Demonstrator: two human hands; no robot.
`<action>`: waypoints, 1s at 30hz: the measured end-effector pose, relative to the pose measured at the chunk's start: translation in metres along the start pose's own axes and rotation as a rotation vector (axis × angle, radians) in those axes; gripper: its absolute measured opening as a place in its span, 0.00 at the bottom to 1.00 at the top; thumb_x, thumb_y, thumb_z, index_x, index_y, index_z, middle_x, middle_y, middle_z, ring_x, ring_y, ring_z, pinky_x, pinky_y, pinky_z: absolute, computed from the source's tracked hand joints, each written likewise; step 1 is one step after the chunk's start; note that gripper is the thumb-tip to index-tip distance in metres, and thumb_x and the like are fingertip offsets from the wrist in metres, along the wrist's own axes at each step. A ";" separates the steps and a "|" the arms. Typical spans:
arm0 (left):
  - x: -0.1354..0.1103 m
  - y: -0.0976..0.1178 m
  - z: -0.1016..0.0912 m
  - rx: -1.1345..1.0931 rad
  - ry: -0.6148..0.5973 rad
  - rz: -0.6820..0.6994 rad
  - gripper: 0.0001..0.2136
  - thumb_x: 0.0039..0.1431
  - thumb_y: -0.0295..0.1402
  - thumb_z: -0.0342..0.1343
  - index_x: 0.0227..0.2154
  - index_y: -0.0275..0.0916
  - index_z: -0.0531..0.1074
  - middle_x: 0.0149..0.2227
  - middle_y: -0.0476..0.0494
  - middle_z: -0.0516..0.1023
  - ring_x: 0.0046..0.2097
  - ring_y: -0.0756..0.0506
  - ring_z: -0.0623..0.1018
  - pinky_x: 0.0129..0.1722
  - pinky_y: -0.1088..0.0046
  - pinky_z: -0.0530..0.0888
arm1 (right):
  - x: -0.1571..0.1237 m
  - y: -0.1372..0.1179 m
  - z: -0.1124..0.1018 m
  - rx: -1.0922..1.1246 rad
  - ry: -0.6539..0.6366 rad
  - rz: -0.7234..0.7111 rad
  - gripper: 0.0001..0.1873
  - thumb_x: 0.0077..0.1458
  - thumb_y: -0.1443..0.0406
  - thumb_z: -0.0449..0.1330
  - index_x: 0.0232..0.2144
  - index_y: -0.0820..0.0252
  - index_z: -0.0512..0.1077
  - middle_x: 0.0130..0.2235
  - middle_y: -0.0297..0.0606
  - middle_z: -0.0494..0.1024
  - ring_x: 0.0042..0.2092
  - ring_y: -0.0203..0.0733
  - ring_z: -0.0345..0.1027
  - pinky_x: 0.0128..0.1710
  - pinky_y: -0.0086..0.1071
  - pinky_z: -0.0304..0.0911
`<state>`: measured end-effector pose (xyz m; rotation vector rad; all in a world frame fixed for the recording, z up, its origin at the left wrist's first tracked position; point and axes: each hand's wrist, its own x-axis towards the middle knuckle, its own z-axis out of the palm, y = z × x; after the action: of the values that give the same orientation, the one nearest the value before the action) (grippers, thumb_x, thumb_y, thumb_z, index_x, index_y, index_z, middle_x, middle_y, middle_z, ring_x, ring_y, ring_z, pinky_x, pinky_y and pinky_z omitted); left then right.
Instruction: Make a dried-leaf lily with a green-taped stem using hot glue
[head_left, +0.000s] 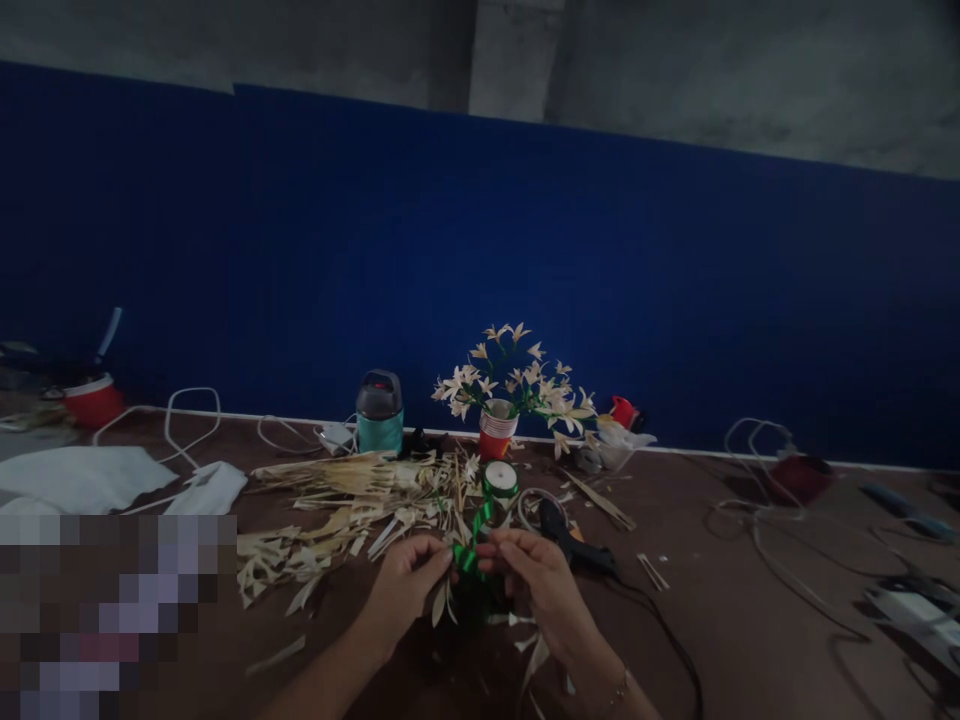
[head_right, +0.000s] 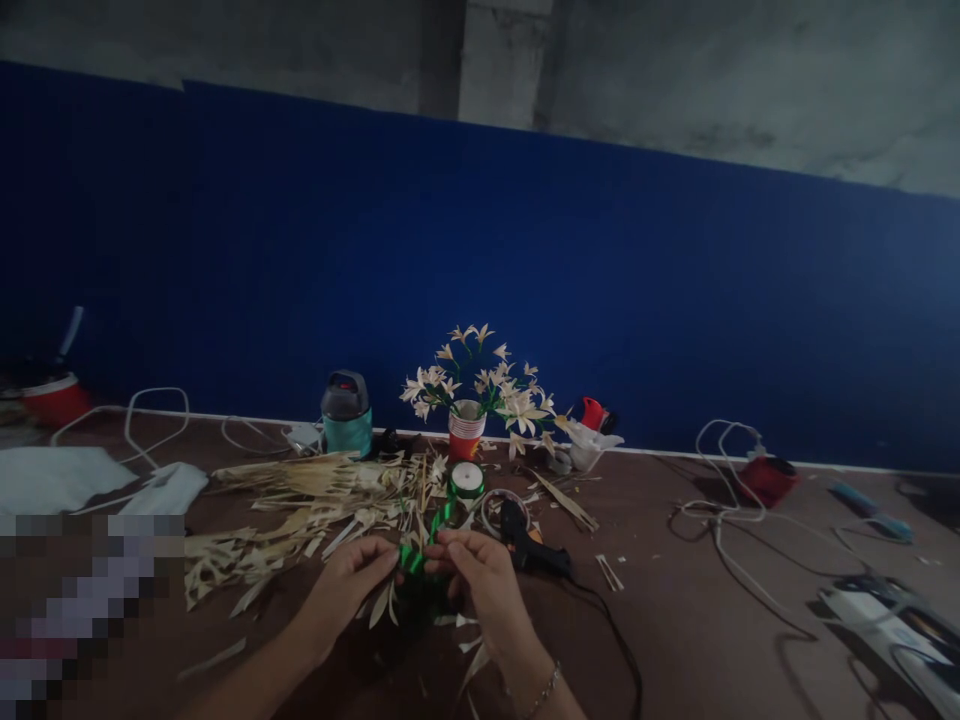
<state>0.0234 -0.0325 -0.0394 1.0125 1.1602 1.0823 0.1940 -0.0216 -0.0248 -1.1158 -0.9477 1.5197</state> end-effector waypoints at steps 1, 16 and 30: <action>0.000 0.000 0.000 -0.003 0.003 -0.002 0.19 0.39 0.49 0.59 0.19 0.35 0.68 0.17 0.52 0.69 0.19 0.54 0.62 0.19 0.80 0.57 | 0.000 0.000 0.000 0.008 -0.009 0.010 0.22 0.33 0.55 0.69 0.28 0.66 0.74 0.28 0.43 0.79 0.27 0.42 0.73 0.16 0.23 0.56; 0.000 -0.003 0.000 -0.029 0.005 -0.016 0.19 0.39 0.49 0.59 0.18 0.35 0.69 0.15 0.53 0.67 0.17 0.55 0.61 0.18 0.80 0.57 | 0.000 0.003 -0.001 0.041 -0.048 -0.046 0.26 0.47 0.50 0.58 0.12 0.60 0.54 0.10 0.24 0.54 0.13 0.25 0.45 0.12 0.22 0.39; -0.004 0.003 0.001 -0.027 0.000 -0.017 0.18 0.39 0.47 0.60 0.17 0.34 0.68 0.16 0.52 0.67 0.18 0.55 0.62 0.19 0.80 0.58 | 0.001 -0.001 -0.003 0.219 -0.058 0.006 0.15 0.38 0.59 0.68 0.20 0.63 0.67 0.21 0.31 0.69 0.22 0.29 0.58 0.19 0.21 0.50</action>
<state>0.0238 -0.0359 -0.0361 0.9798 1.1491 1.0821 0.1968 -0.0205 -0.0245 -0.9230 -0.7957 1.6251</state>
